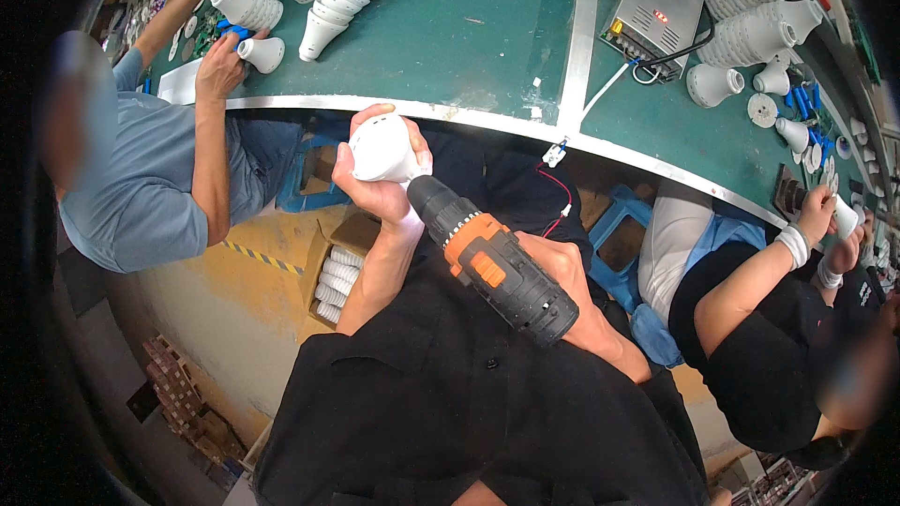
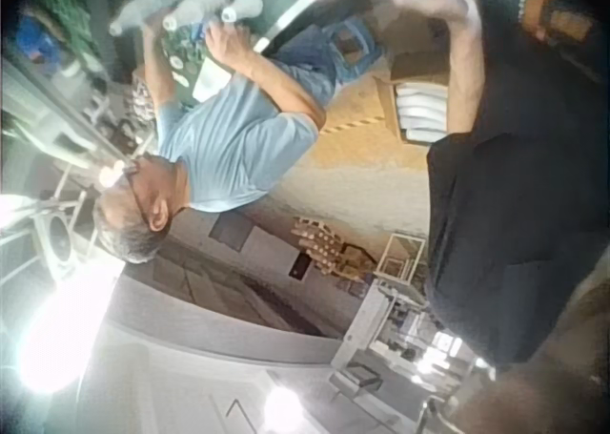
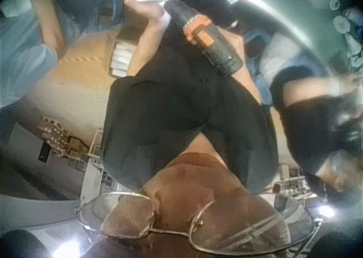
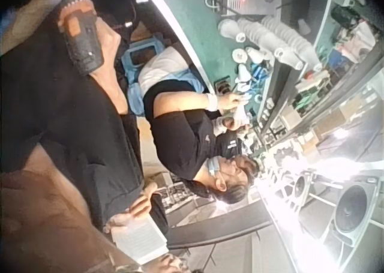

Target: Assembling plastic components of a light fixture using a power drill on a factory assembly line.

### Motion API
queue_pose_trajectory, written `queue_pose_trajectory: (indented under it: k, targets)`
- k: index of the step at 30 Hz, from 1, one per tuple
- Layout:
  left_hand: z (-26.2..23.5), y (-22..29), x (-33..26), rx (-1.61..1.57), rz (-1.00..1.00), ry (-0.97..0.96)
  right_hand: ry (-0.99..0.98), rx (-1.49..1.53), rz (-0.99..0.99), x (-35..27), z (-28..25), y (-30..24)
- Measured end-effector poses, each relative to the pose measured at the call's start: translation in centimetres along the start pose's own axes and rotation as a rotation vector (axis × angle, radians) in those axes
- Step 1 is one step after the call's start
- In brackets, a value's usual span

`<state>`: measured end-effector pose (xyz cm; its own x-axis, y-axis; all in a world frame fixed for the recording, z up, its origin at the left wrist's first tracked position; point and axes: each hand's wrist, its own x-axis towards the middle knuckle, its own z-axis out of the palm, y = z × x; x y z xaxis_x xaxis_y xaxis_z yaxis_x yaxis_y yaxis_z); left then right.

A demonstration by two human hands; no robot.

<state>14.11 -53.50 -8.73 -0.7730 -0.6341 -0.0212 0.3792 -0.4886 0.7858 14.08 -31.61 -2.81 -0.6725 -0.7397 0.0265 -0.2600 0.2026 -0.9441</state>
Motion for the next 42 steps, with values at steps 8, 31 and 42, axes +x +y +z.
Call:
queue_pose_trajectory:
  k: [8,31,42]
  targets:
    - [0.12,0.21,-0.30,0.007,-0.004,0.008,-0.002,0.017,0.008,-0.20,0.21,0.39]
    - [0.08,0.00,-0.48,0.001,-0.021,-0.052,0.022,-0.001,0.002,-0.73,0.40,0.45]
    - [0.19,-0.12,0.04,0.000,-0.008,-0.034,0.029,0.013,0.024,-0.83,0.29,0.02]
